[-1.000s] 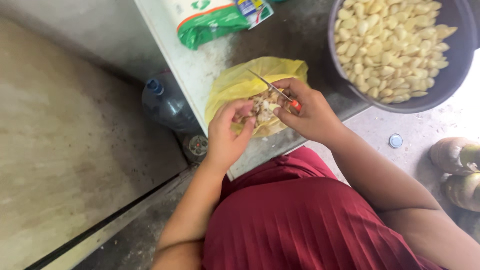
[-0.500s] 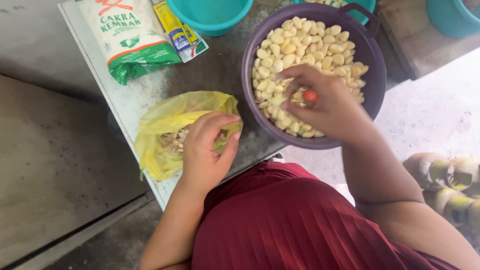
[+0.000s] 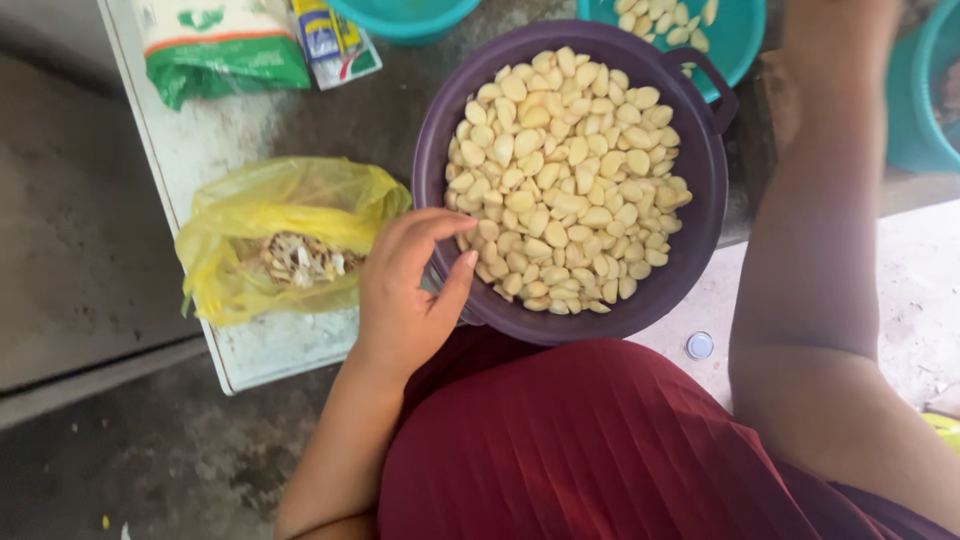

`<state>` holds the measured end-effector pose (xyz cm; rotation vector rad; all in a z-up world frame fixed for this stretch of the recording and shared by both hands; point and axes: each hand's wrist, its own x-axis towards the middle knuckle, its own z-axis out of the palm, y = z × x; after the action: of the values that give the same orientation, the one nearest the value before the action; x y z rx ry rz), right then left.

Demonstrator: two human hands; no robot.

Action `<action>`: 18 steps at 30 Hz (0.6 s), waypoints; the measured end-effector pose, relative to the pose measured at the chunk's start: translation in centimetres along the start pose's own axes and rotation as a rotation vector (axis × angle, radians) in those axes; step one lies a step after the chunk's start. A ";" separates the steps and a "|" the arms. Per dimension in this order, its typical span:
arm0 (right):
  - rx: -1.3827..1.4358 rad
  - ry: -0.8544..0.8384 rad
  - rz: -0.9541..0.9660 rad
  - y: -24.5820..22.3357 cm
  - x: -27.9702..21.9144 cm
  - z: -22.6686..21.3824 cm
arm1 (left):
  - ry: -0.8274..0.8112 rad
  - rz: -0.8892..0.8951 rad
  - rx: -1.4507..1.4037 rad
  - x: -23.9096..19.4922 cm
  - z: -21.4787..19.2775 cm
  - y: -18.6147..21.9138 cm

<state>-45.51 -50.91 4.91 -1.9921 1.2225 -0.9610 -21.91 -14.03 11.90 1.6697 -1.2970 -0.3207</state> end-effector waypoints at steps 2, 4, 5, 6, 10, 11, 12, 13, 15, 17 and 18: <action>-0.031 0.022 0.138 -0.9 -0.1 -1.3 | -0.021 0.002 0.073 0.3 0.4 0.3; 0.043 -0.025 0.184 -3.0 -1.7 -2.5 | -0.055 0.023 0.154 0.9 0.6 0.4; 0.120 -0.088 0.185 -4.2 -3.4 -2.5 | -0.079 0.042 0.199 1.3 0.7 0.3; 0.201 -0.143 0.186 -5.4 -5.2 -2.5 | -0.102 0.070 0.246 2.0 0.8 0.1; 0.715 -0.521 0.182 -8.2 -10.5 0.5 | -0.107 0.214 0.435 6.0 2.4 -1.8; 0.718 -0.562 0.195 -8.2 -11.8 1.4 | -0.101 0.244 0.470 7.1 3.2 -2.4; 0.792 -0.574 0.269 -7.9 -12.8 2.0 | -0.097 0.274 0.499 8.1 4.3 -3.0; 0.866 -0.586 0.345 -7.5 -13.6 2.3 | -0.144 0.250 0.526 8.9 5.3 -3.6; 0.980 -0.602 0.385 -6.5 -14.9 2.2 | -0.234 0.210 0.580 10.8 7.5 -4.7; 1.010 -0.620 0.395 -5.5 -15.9 1.9 | -0.245 0.217 0.690 12.2 9.8 -5.6; 0.985 -0.625 0.378 -5.2 -16.1 1.7 | -0.250 0.224 0.746 12.5 10.7 -5.9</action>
<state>-46.67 -33.95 3.71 -1.0728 0.5464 -0.5068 -20.77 -30.44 5.90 2.1015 -1.9289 0.1195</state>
